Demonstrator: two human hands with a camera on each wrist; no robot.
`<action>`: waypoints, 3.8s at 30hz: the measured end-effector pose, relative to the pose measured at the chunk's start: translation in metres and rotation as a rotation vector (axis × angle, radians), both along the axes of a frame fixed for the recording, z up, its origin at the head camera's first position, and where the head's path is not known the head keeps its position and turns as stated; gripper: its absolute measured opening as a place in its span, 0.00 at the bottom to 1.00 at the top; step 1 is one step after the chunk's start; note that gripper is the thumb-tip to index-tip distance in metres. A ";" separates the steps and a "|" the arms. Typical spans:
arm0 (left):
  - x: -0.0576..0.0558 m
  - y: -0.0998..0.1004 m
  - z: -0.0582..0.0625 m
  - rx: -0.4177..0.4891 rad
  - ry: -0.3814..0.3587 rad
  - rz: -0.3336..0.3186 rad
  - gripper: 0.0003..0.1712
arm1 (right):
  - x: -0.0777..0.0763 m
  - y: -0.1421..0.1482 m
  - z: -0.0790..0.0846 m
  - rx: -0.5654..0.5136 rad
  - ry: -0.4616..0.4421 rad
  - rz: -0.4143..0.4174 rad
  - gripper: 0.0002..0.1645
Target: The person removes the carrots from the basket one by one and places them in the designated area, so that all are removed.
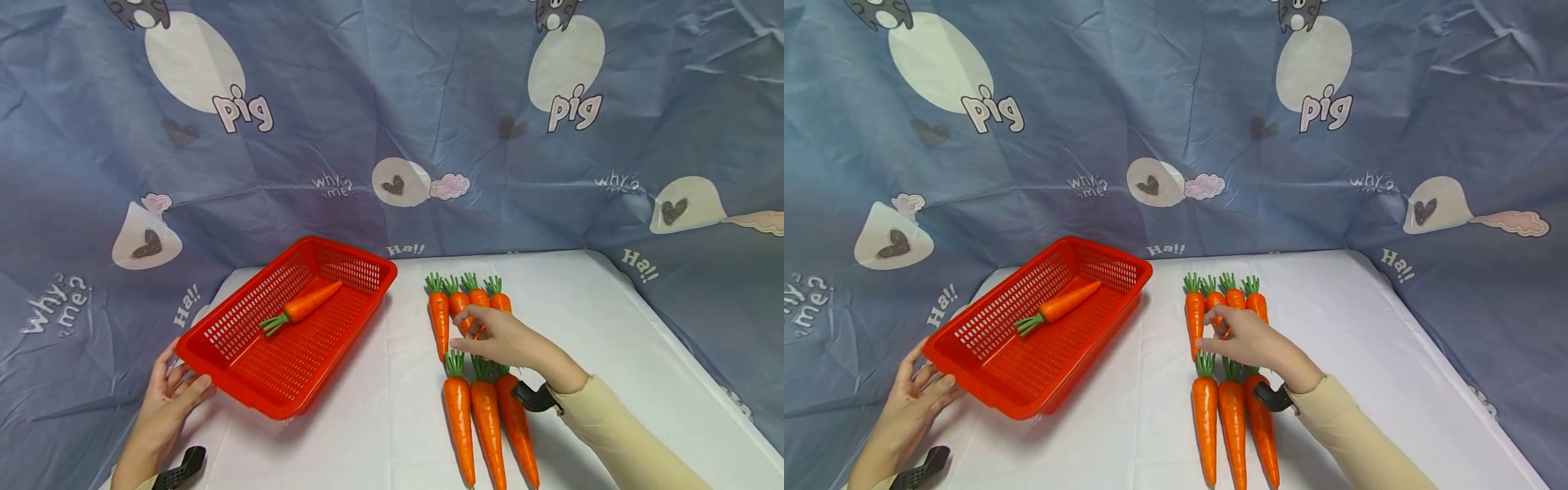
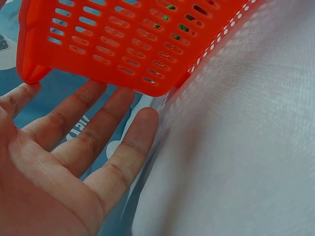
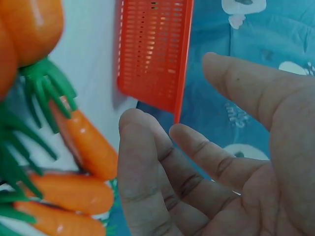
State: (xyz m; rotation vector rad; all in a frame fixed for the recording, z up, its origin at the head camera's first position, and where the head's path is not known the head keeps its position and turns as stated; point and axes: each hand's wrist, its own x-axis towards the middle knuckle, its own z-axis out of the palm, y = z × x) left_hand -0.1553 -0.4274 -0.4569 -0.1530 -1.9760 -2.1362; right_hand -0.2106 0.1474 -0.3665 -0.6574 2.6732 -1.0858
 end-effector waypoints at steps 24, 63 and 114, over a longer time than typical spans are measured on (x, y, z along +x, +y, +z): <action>0.000 -0.001 0.001 -0.002 -0.029 0.013 0.48 | -0.058 -0.099 0.040 0.041 0.108 0.169 0.23; 0.000 0.001 0.005 -0.040 -0.067 0.039 0.48 | -0.110 -0.223 0.043 0.209 0.080 0.232 0.31; 0.003 0.005 0.008 -0.097 -0.064 0.068 0.51 | -0.117 -0.304 0.028 0.340 -0.088 0.191 0.49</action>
